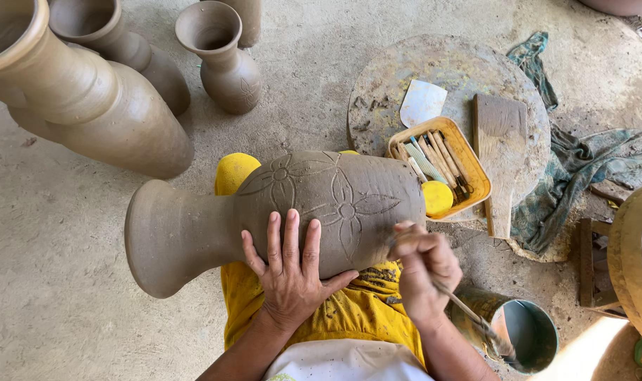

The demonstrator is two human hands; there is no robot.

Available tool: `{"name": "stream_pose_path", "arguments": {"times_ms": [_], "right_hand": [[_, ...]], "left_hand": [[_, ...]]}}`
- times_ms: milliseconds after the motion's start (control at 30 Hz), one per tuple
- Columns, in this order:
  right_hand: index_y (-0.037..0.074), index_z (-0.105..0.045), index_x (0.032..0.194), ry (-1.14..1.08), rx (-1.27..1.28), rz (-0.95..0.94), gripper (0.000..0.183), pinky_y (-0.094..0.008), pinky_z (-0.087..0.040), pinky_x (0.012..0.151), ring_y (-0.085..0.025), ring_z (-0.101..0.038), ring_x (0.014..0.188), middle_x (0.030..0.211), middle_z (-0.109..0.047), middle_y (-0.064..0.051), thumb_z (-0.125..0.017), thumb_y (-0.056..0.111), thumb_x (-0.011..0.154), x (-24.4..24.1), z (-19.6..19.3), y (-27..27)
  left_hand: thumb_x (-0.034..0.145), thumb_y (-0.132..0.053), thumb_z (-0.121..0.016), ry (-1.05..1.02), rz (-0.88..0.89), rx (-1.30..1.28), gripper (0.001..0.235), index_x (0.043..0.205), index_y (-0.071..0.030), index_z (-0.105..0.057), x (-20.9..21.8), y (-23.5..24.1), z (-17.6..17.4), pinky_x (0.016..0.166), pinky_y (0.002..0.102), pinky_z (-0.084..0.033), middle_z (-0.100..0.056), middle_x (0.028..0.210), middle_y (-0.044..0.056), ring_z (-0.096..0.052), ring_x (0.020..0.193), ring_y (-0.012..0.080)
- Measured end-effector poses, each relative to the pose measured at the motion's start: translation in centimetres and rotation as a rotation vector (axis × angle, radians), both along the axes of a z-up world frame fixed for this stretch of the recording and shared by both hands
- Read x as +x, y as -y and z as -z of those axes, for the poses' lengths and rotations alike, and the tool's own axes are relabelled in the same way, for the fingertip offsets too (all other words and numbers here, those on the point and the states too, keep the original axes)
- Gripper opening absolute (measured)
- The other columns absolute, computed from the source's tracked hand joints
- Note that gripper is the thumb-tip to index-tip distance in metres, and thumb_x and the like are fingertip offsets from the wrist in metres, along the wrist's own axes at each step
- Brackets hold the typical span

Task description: The person carves a floral design into a large clay vase by hand using a wooden tool. They rotate the vase on their lap, wiping the surface and adding detailed petal-like patterns and circles.

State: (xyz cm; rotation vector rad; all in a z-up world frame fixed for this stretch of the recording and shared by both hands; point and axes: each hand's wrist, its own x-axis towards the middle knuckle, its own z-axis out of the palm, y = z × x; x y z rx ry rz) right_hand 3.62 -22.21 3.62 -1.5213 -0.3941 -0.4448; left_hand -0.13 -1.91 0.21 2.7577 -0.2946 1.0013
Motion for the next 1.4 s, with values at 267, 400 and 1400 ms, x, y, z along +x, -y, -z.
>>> {"name": "stream_pose_path", "arguments": {"times_ms": [267, 400, 1400], "right_hand": [[0.011, -0.066, 0.123, 0.654, -0.830, -0.226, 0.033, -0.048, -0.040, 0.114, -0.027, -0.061, 0.130, 0.130, -0.070, -0.011, -0.059, 0.032, 0.098, 0.6, 0.0, -3.8], [0.003, -0.065, 0.125, 0.523, -0.992, 0.025, 0.033, -0.052, -0.042, 0.116, -0.028, -0.063, 0.131, 0.134, -0.067, -0.012, -0.053, 0.028, 0.106, 4.8, -0.9, -1.8], [0.005, -0.056, 0.140, -1.142, -0.291, -1.110, 0.065, -0.036, -0.045, 0.107, -0.018, -0.058, 0.123, 0.134, -0.063, -0.009, -0.051, 0.053, 0.097, 19.7, 8.9, 1.8]], "left_hand": [[0.106, -0.067, -0.051, 0.062, 0.139, -0.239, 0.090, 0.148, 0.010, -0.034, -1.1, -1.9, 2.5, 0.128, 0.074, -0.022, -0.031, 0.161, 0.035, -0.034, 0.154, 0.0487], [0.091, -0.078, -0.045, -0.067, 0.000, -0.158, 0.101, 0.148, 0.006, -0.039, -1.0, -3.0, 1.1, 0.120, 0.070, -0.023, -0.033, 0.155, 0.034, -0.030, 0.147, 0.0527], [0.079, -0.055, -0.073, -0.407, 0.028, -2.232, 0.097, 0.155, -0.010, -0.033, -5.9, -2.7, 6.6, 0.116, 0.048, -0.035, -0.044, 0.154, 0.007, -0.043, 0.139, 0.0254]]}}
